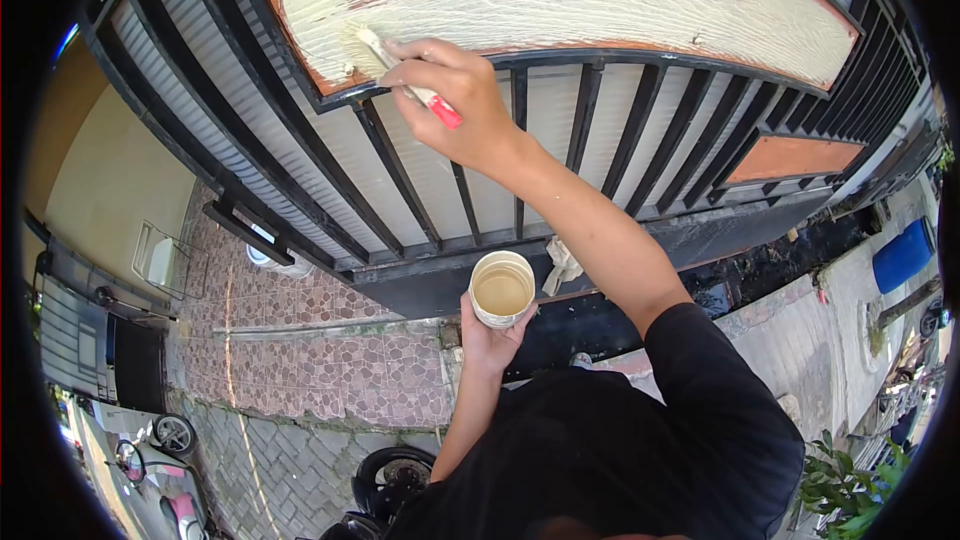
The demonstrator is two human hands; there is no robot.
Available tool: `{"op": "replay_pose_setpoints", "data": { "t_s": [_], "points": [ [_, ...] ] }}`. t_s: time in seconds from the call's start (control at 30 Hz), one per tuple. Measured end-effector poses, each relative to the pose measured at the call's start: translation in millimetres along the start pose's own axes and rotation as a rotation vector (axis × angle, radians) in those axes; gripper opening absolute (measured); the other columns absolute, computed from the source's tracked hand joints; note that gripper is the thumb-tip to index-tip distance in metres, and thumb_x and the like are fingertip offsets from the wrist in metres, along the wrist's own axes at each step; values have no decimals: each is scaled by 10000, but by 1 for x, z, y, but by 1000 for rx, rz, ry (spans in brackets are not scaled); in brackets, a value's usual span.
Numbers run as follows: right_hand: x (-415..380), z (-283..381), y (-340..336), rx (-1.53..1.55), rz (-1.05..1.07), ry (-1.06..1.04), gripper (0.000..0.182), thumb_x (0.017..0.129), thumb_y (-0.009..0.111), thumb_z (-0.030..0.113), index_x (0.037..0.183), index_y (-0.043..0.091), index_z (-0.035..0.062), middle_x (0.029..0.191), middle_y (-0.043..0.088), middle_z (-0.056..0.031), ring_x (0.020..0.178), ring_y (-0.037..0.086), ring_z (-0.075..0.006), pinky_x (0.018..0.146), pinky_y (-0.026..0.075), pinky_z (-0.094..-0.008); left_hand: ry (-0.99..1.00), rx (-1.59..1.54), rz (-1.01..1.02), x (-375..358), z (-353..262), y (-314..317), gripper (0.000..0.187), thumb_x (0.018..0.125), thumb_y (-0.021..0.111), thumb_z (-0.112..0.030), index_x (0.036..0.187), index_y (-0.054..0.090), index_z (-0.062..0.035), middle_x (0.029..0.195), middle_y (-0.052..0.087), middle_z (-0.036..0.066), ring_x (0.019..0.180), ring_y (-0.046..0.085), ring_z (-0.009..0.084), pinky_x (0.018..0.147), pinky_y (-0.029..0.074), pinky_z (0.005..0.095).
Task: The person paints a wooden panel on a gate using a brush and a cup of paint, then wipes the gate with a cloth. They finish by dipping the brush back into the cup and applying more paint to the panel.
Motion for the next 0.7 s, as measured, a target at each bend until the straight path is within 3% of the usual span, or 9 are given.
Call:
{"op": "replay_pose_setpoints", "data": {
  "t_s": [0.23,0.37,0.43,0.47,0.5,0.7],
  "points": [
    [9,27,-86,-454,-323,132,177,796,725,-70,927,803,20,955,770,-165,911,772,-261,788,574,-308,40,-4,14,-5,-7,4,638,1053,453,-589,1402,600,-75,1320,680,193,1181,674,426,1025,577,550],
    [43,30,-43,-91,-232,63,171,773,717,-31,905,797,43,908,759,-170,869,766,-308,738,578,-337,16,31,7,1,-6,15,612,1059,448,-564,1421,589,-91,1345,673,176,1206,668,406,1054,558,548],
    [52,13,-22,102,-79,234,140,799,713,-14,889,804,43,849,767,-150,845,764,-265,745,566,-307,21,50,8,-1,-2,22,603,1062,447,-554,1433,581,-98,1364,666,164,1222,663,394,1067,550,548],
    [55,0,-29,71,-87,225,97,841,733,31,894,814,45,851,782,-113,825,745,-181,753,557,-287,10,44,20,0,0,27,596,1066,446,-547,1442,573,-103,1385,657,150,1239,657,383,1078,541,550],
    [56,-13,-44,93,-73,305,90,870,746,57,919,821,44,880,794,-78,816,719,-124,770,556,-272,-4,42,41,2,0,33,590,1069,445,-540,1452,564,-107,1406,647,136,1256,650,371,1089,533,551],
    [27,-38,-181,-201,-183,466,133,866,777,43,980,810,-16,957,794,-95,894,721,-140,861,543,-260,-28,85,44,3,2,35,598,1073,435,-544,1459,556,-105,1423,638,133,1282,638,369,1102,525,547]
  ]
}}
Point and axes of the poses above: each hand's wrist, its own x-axis towards the middle knuckle, its own y-axis out of the palm, z = x × y, the point moved 4 cm from there along x, towards the middle knuckle
